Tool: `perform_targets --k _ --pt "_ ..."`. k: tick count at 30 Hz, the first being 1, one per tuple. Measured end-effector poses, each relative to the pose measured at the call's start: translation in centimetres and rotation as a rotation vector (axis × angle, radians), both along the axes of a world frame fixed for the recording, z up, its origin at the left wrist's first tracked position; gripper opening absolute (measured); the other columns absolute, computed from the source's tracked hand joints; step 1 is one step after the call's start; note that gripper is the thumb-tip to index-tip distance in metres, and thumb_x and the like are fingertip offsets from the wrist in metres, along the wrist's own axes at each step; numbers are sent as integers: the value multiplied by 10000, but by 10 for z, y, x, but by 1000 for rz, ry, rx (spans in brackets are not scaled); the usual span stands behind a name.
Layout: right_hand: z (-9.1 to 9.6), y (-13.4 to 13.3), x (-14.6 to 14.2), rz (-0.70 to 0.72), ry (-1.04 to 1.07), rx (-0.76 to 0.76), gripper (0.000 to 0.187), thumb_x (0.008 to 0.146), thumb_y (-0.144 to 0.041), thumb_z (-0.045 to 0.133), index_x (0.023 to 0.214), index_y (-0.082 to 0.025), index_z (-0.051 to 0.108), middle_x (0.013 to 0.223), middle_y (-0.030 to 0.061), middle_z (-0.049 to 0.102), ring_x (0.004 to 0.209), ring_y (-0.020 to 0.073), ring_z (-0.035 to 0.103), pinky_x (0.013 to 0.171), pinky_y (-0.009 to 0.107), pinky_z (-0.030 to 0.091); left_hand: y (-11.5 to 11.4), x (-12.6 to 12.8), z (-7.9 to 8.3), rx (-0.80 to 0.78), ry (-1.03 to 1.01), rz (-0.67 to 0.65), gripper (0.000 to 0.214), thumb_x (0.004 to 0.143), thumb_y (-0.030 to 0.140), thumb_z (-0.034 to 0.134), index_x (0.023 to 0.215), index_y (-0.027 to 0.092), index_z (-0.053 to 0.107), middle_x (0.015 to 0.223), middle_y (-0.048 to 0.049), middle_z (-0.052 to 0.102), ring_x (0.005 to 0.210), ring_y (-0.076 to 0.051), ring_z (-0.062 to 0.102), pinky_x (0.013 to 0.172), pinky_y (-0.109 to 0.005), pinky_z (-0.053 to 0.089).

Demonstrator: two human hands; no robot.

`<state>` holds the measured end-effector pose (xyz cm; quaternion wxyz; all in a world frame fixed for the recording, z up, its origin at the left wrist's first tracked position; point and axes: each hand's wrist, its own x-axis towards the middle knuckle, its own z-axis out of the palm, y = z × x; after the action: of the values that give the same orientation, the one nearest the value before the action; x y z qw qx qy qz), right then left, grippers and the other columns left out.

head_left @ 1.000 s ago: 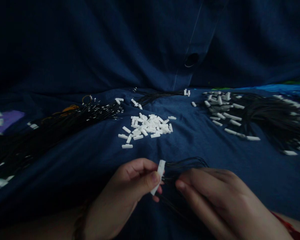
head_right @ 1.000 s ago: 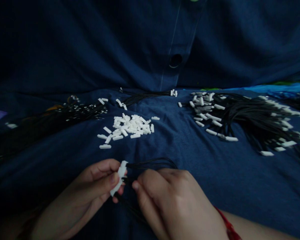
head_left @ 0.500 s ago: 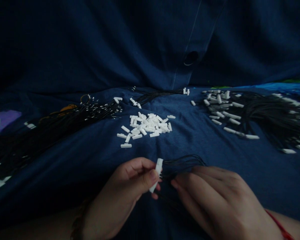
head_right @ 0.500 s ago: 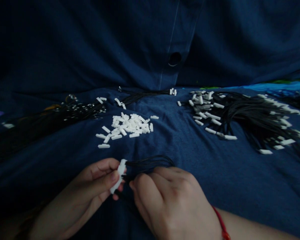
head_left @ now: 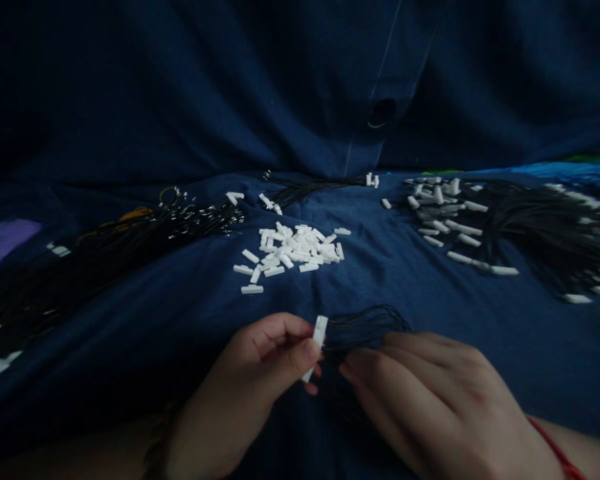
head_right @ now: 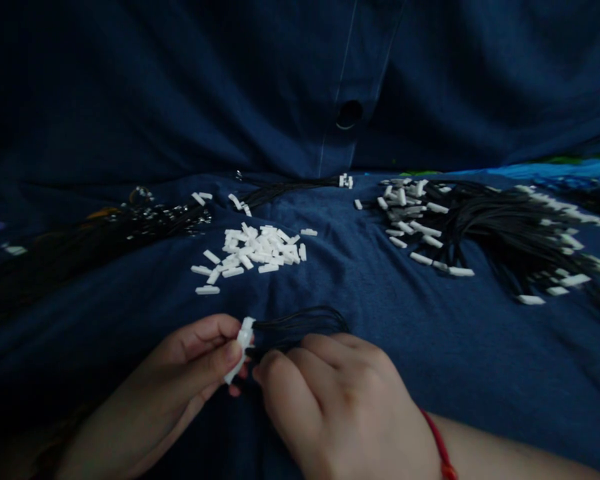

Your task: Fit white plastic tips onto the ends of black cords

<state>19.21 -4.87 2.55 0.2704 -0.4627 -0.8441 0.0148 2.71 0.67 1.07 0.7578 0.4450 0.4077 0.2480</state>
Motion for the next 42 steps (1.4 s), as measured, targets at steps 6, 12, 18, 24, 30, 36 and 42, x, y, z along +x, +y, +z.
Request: perform_targets --k 6,12,18,24,30,36,42 --pt "-5 3 -3 -60 19 -109 217 860 -131 392 682 -142 515 602 7 499 549 128 442 518 253 303 0 0 -1 11 5 -21 110 763 233 564 793 154 635 683 -6 579 635 -120 499 589 -229 403" --pt "-6 3 -7 -36 29 -147 233 874 -139 355 674 -151 473 617 8 494 545 126 422 517 241 292 -2 0 -3 40 19 -34 121 778 240 543 803 159 629 659 11 564 627 -114 491 582 -222 400" --pt "-10 4 -8 -30 53 -126 214 863 -108 359 679 -152 459 615 1 491 550 125 417 530 246 289 -2 2 -4 37 27 -34 108 779 232 539 791 155 613 667 7 570 628 -116 495 586 -227 402" --pt "-2 16 6 -18 -11 -142 154 865 -152 400 766 -147 518 670 8 526 605 123 472 563 247 331 4 1 -1 24 43 4 110 785 257 541 780 163 599 702 13 572 657 -109 507 616 -222 407" --pt "23 10 27 -176 30 -38 108 820 -197 469 917 -174 511 904 35 527 833 139 502 708 241 403 14 -3 2 43 -3 115 120 793 263 532 803 153 577 734 3 563 705 -107 506 622 -205 401" --pt "10 -9 20 -82 -189 -121 143 798 -155 398 774 -214 526 647 -9 531 519 143 503 471 258 411 18 -2 1 37 -21 147 121 803 249 523 823 134 558 743 -5 553 695 -98 497 618 -201 404" --pt "-4 -4 10 -72 -253 -279 165 762 -93 432 716 -210 538 660 -8 572 548 168 558 518 293 476 17 -2 2 44 -23 138 121 800 250 527 823 134 554 734 -3 549 692 -97 497 607 -200 399"
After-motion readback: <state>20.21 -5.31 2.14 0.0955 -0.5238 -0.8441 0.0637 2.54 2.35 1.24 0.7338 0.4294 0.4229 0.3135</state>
